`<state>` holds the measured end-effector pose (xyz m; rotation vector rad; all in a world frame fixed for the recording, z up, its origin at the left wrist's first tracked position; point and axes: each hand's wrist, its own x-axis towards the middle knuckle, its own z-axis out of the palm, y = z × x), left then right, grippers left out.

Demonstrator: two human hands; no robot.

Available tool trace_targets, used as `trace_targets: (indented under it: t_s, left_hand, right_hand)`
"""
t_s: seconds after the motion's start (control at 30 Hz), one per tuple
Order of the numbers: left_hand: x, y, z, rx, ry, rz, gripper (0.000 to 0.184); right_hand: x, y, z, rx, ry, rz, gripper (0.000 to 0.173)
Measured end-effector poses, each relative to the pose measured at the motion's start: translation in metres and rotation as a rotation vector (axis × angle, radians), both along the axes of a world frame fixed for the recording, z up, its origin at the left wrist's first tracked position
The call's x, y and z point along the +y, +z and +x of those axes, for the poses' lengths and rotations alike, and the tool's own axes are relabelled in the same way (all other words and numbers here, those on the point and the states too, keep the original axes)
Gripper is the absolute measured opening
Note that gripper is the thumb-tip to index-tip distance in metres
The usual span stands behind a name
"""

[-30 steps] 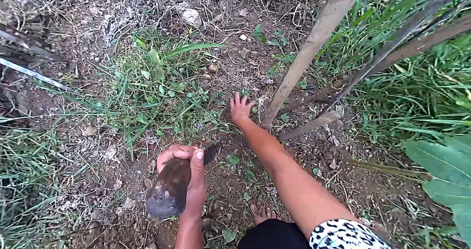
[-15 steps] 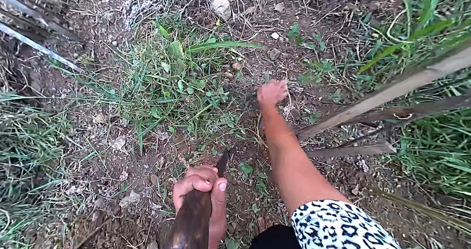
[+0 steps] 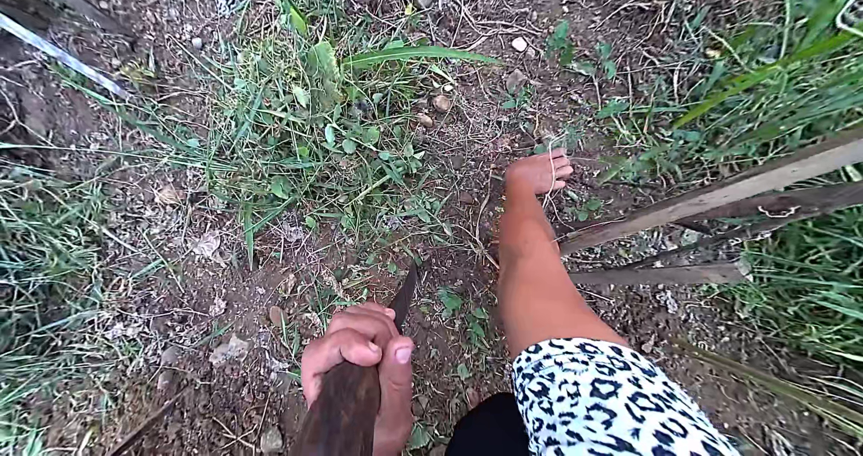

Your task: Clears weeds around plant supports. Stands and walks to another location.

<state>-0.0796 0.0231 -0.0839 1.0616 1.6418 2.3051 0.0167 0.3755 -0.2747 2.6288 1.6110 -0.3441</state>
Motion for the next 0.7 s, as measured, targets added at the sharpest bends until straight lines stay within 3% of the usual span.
trace_targets:
  t_s: [0.17,0.33,0.53,0.67,0.7]
  left_hand:
    - [0.001,0.000,0.001,-0.006,-0.002,0.009,0.004]
    - [0.003,-0.001,0.001,-0.026,0.013,0.008,0.006]
    - [0.002,-0.002,0.002,-0.035,0.018,0.014,0.008]
    - [0.002,-0.003,0.002,-0.027,0.030,0.007,0.010]
    - [0.003,-0.003,0.001,-0.028,0.029,0.005,0.010]
  right_hand:
    - [0.000,0.004,0.002,0.140,-0.018,0.000,0.056]
    - [-0.018,0.009,-0.007,0.339,-0.065,-0.027,0.051]
    - [-0.088,0.025,-0.104,0.772,0.410,-0.112,0.043]
    - [-0.120,0.092,-0.170,1.064,0.817,0.025,0.045]
    - [-0.123,0.109,-0.182,1.134,0.958,0.063,0.052]
